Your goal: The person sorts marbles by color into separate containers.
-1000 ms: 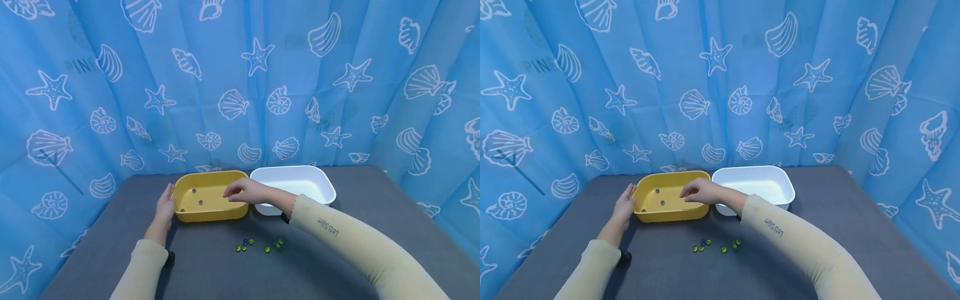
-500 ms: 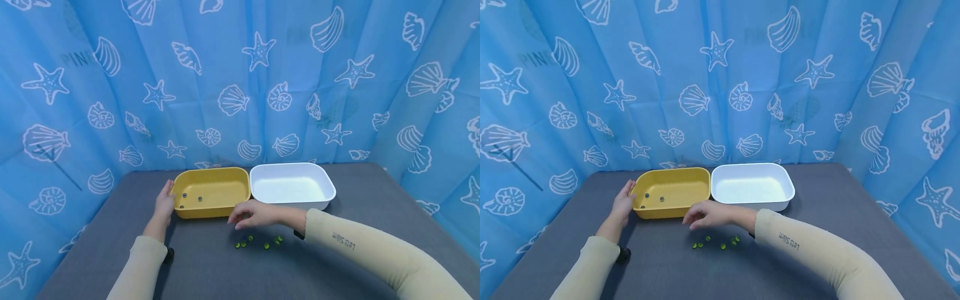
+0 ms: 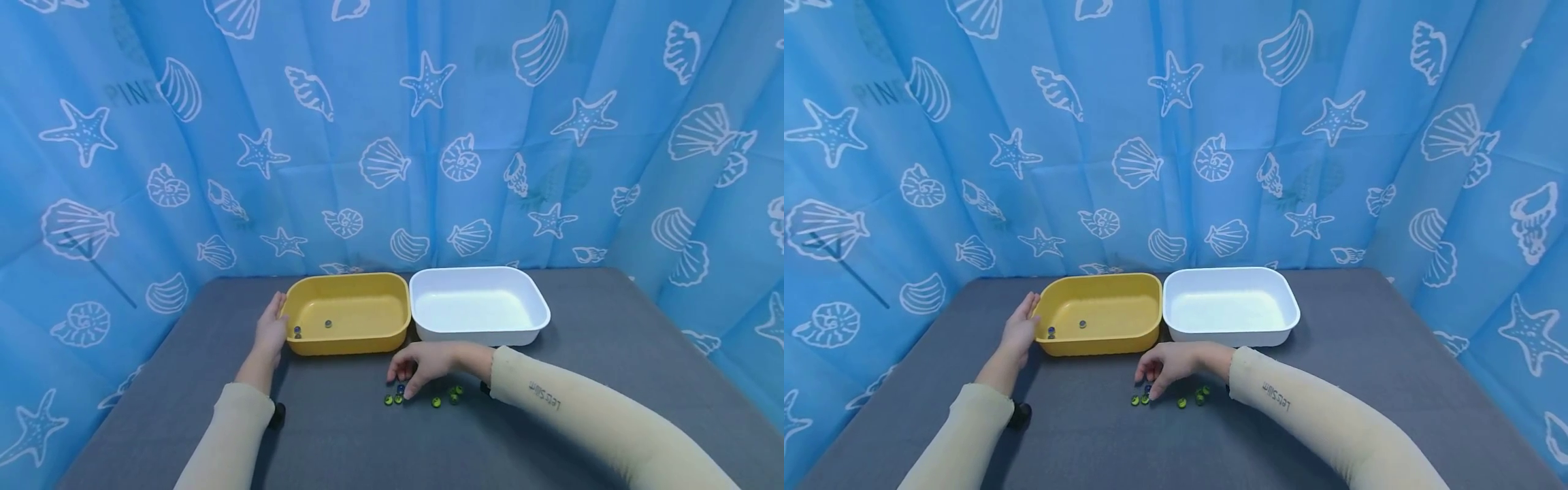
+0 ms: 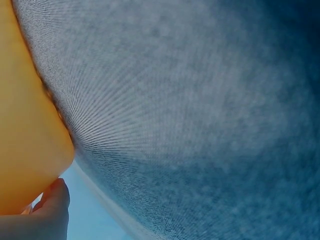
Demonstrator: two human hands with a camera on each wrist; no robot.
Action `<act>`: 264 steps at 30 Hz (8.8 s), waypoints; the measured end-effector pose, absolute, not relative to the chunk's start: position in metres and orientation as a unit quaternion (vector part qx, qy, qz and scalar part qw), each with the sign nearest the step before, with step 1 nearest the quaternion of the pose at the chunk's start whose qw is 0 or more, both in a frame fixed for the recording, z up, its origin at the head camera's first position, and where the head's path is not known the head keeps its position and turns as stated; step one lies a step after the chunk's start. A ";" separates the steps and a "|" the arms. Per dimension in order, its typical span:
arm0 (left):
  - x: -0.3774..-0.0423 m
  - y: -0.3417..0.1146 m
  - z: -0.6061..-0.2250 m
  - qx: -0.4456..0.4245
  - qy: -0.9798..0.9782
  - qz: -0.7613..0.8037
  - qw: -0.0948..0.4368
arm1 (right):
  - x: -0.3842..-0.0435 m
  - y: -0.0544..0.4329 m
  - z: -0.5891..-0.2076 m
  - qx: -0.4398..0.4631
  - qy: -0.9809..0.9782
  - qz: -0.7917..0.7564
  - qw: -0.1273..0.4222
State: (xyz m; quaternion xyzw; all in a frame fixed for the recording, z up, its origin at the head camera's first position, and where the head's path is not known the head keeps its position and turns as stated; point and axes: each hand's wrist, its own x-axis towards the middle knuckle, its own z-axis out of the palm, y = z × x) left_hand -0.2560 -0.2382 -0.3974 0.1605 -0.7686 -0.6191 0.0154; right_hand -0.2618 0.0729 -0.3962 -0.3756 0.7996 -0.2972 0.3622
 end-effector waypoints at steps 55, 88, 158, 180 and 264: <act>-0.258 -0.238 -0.396 0.165 -0.766 -0.621 0.014 | -0.260 0.063 -0.394 -0.354 0.824 -0.260 0.359; -0.257 -0.237 -0.398 0.162 -0.766 -0.622 0.013 | -0.260 0.077 -0.380 -0.389 0.778 -0.358 0.339; -0.255 -0.236 -0.396 0.165 -0.767 -0.619 0.015 | -0.334 0.026 -0.309 -0.373 0.826 -0.284 0.312; -0.258 -0.236 -0.395 0.164 -0.767 -0.620 0.025 | -0.353 -0.018 -0.312 -0.365 0.837 -0.305 0.270; -0.258 -0.233 -0.397 0.169 -0.761 -0.624 0.046 | -0.325 0.015 -0.293 -0.296 0.919 -0.175 0.192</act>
